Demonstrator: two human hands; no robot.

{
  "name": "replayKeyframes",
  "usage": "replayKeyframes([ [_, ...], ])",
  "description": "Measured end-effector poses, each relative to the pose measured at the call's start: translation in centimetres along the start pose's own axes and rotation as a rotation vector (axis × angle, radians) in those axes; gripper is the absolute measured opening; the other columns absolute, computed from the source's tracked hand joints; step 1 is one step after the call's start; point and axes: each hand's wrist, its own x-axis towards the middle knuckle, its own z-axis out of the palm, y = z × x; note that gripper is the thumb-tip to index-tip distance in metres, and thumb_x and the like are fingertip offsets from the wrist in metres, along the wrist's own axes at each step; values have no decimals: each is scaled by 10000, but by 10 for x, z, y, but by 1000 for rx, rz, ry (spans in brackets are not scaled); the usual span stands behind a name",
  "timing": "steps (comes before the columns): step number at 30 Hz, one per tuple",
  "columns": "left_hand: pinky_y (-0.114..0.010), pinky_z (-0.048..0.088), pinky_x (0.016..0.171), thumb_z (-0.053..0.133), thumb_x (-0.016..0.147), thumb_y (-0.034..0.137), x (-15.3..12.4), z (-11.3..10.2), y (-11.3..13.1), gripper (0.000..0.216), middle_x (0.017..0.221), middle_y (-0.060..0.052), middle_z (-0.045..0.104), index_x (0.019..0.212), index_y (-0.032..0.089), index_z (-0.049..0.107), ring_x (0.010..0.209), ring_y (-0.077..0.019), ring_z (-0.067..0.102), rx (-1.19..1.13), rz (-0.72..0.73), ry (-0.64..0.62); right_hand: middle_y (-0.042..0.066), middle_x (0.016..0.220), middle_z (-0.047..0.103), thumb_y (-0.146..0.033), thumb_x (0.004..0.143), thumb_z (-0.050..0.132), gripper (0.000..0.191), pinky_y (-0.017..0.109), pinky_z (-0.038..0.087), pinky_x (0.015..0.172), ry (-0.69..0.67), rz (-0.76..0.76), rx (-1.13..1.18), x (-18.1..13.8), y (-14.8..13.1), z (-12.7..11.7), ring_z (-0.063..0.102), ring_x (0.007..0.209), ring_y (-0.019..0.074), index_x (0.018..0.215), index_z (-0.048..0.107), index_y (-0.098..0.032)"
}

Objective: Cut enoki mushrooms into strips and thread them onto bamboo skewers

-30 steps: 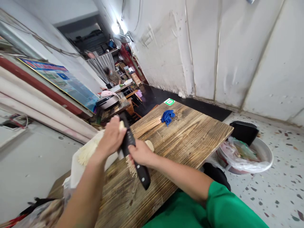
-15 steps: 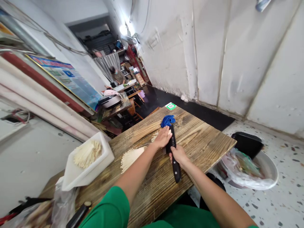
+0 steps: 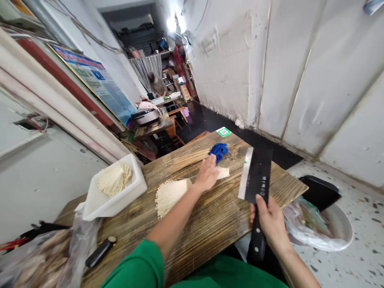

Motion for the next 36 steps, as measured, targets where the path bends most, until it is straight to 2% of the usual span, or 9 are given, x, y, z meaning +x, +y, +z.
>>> replayKeyframes([
  [2, -444, 72, 1188, 156, 951, 485, -29, -25, -26, 639, 1564, -104, 150, 1482, 131, 166, 1447, -218, 75, -116, -126, 211, -40, 489, 496, -566, 824, 500, 356, 257, 409, 385, -110, -1, 60, -15, 2, 22, 476, 385, 124, 717, 438, -233],
  [4, -444, 103, 1183, 137, 951, 501, -65, -47, -56, 644, 1562, -115, 153, 1480, 136, 176, 1441, -215, 114, -244, -250, 312, -65, 483, 488, -594, 789, 532, 389, 233, 400, 373, -263, 35, 89, -25, 9, 46, 446, 364, 96, 731, 424, -225],
  [5, -453, 77, 1183, 131, 951, 507, -83, -54, -71, 643, 1564, -112, 145, 1482, 145, 170, 1442, -213, 100, -273, -286, 340, -74, 483, 487, -603, 774, 542, 401, 226, 395, 362, -330, 65, 97, -28, 13, 58, 430, 352, 87, 741, 418, -223],
  [8, -479, 43, 1178, 113, 963, 479, -127, -62, -96, 605, 1565, -98, 142, 1491, 183, 130, 1443, -194, 81, -247, -315, 358, -91, 472, 488, -614, 752, 541, 418, 213, 376, 324, -458, 146, 104, -34, 30, 89, 405, 324, 77, 762, 397, -222],
  [11, -475, 73, 1179, 142, 970, 446, -148, -52, -94, 599, 1560, -119, 150, 1493, 154, 107, 1442, -193, 85, -77, -236, 253, -98, 463, 488, -605, 743, 534, 414, 203, 377, 314, -522, 187, 106, -36, 42, 110, 408, 322, 72, 770, 383, -221],
  [15, -469, 140, 1175, 192, 967, 438, -145, -31, -81, 615, 1550, -149, 182, 1485, 112, 132, 1439, -220, 98, 141, -103, 135, -108, 456, 480, -596, 736, 531, 409, 193, 375, 301, -553, 214, 106, -34, 47, 124, 402, 321, 66, 789, 377, -220],
  [18, -473, 171, 1168, 190, 967, 444, -136, -23, -80, 618, 1541, -160, 207, 1480, 103, 145, 1435, -231, 121, 201, -89, 108, -112, 448, 474, -599, 735, 528, 412, 187, 368, 294, -563, 219, 106, -30, 49, 127, 398, 316, 65, 794, 376, -220],
  [25, -472, 199, 1162, 195, 973, 429, -135, -21, -86, 613, 1548, -156, 186, 1489, 116, 87, 1437, -224, 105, 216, -70, 108, -113, 453, 481, -591, 743, 531, 408, 183, 375, 296, -603, 220, 105, -26, 52, 123, 394, 317, 58, 791, 372, -218],
  [36, -459, 212, 1166, 209, 968, 440, -133, -21, -86, 616, 1530, -146, 254, 1480, 102, 153, 1432, -229, 150, 202, -78, 88, -121, 436, 459, -609, 747, 516, 419, 178, 355, 293, -621, 203, 87, -25, 54, 122, 380, 305, 58, 792, 356, -224],
])
